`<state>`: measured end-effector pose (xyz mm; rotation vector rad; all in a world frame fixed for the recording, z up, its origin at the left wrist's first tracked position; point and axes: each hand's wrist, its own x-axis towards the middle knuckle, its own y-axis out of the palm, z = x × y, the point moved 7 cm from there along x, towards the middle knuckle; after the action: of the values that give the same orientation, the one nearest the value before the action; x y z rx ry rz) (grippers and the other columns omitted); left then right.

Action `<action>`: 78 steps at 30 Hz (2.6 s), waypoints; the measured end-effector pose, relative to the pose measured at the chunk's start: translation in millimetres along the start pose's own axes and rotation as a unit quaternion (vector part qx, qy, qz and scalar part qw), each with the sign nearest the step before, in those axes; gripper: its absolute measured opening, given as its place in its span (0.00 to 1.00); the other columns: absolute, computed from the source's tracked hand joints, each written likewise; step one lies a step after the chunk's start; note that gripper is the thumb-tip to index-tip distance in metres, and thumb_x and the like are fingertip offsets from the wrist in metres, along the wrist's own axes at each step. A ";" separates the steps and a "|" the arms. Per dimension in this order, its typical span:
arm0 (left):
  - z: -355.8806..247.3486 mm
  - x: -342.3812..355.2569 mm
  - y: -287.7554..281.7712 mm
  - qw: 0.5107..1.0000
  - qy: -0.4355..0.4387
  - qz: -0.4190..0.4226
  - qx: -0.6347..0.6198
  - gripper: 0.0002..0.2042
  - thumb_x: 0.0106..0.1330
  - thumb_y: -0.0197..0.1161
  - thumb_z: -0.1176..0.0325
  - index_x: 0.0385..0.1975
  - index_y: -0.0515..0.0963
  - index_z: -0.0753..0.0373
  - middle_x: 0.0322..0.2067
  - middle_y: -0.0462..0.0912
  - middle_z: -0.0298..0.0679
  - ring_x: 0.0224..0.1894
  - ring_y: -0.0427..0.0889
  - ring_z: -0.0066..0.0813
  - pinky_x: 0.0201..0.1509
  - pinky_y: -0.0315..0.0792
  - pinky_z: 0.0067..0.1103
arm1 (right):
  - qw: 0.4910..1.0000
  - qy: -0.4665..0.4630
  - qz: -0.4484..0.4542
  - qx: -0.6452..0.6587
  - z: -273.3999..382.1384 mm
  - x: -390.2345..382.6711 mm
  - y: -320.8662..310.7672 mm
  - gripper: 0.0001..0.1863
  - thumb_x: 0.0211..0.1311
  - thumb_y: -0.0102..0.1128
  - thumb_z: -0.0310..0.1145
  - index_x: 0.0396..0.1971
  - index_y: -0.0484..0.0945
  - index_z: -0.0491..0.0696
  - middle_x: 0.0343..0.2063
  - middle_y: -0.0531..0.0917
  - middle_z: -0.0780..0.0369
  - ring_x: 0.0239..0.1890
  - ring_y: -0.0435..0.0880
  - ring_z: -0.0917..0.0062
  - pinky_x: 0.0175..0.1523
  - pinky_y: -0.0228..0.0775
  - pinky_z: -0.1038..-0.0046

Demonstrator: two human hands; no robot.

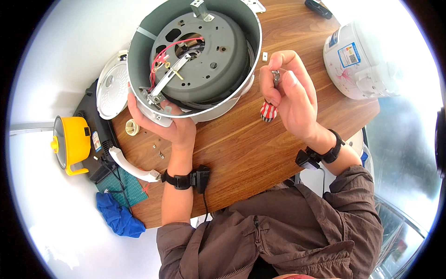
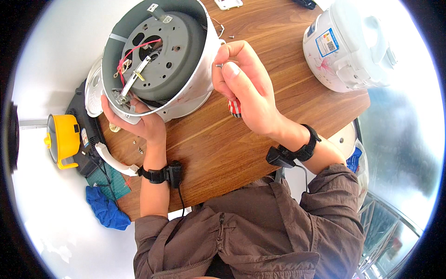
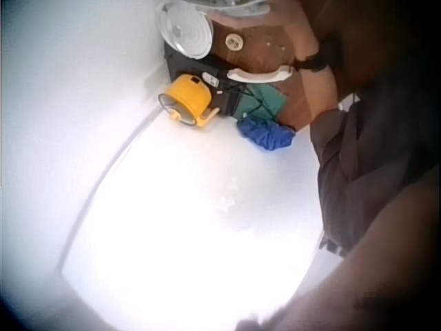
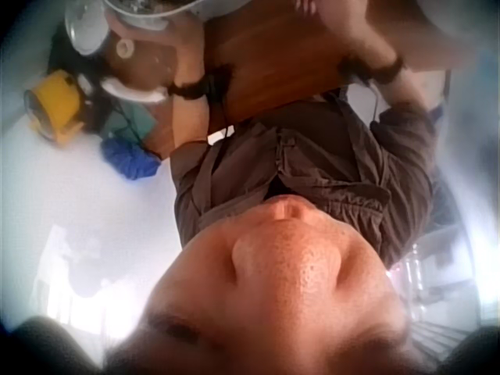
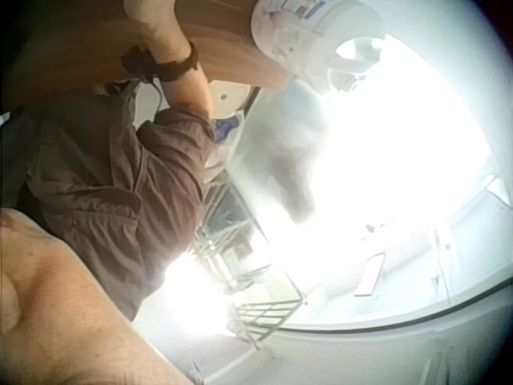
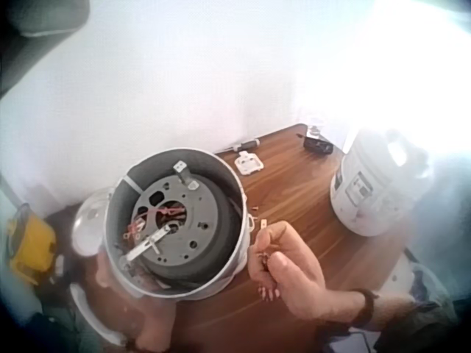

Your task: The person disassembles a white rice cooker, removes the lid and internal components, and uses a screwdriver to adjust wiring and secure parts inside the base. They handle screws, wires, and plastic components while working at a wooden table.

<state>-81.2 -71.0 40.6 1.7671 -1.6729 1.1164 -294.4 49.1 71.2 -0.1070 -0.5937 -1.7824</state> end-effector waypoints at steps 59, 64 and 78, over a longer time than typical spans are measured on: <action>6.5 -2.6 -0.3 0.999 -0.008 0.004 -0.035 0.31 0.73 0.51 0.76 0.74 0.49 0.72 0.72 0.57 0.53 0.72 0.63 0.43 0.76 0.57 0.35 | 0.993 0.017 0.090 -0.072 -21.1 -41.4 18.5 0.20 0.69 0.51 0.17 0.56 0.57 0.45 0.37 0.77 0.59 0.37 0.74 0.81 0.43 0.68 0.78; 4.4 -0.8 -0.1 1.000 0.002 0.003 -0.009 0.31 0.76 0.53 0.72 0.74 0.48 0.69 0.69 0.60 0.51 0.69 0.66 0.40 0.74 0.59 0.35 | 0.993 -0.017 0.075 -0.095 -20.5 -46.4 5.8 0.21 0.66 0.45 0.14 0.56 0.57 0.45 0.34 0.76 0.59 0.34 0.71 0.83 0.41 0.66 0.80; 1.9 1.5 -1.4 1.000 0.014 0.001 -0.017 0.32 0.77 0.56 0.68 0.74 0.48 0.68 0.68 0.61 0.51 0.69 0.66 0.39 0.74 0.59 0.34 | 0.956 -0.202 0.108 -0.184 -4.1 -39.9 12.2 0.20 0.62 0.40 0.11 0.53 0.64 0.44 0.30 0.76 0.59 0.30 0.70 0.78 0.39 0.65 0.73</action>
<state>-79.5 -73.2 41.1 1.7210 -1.6677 1.1036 -270.1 80.2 56.9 -0.7809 -0.5062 -1.6445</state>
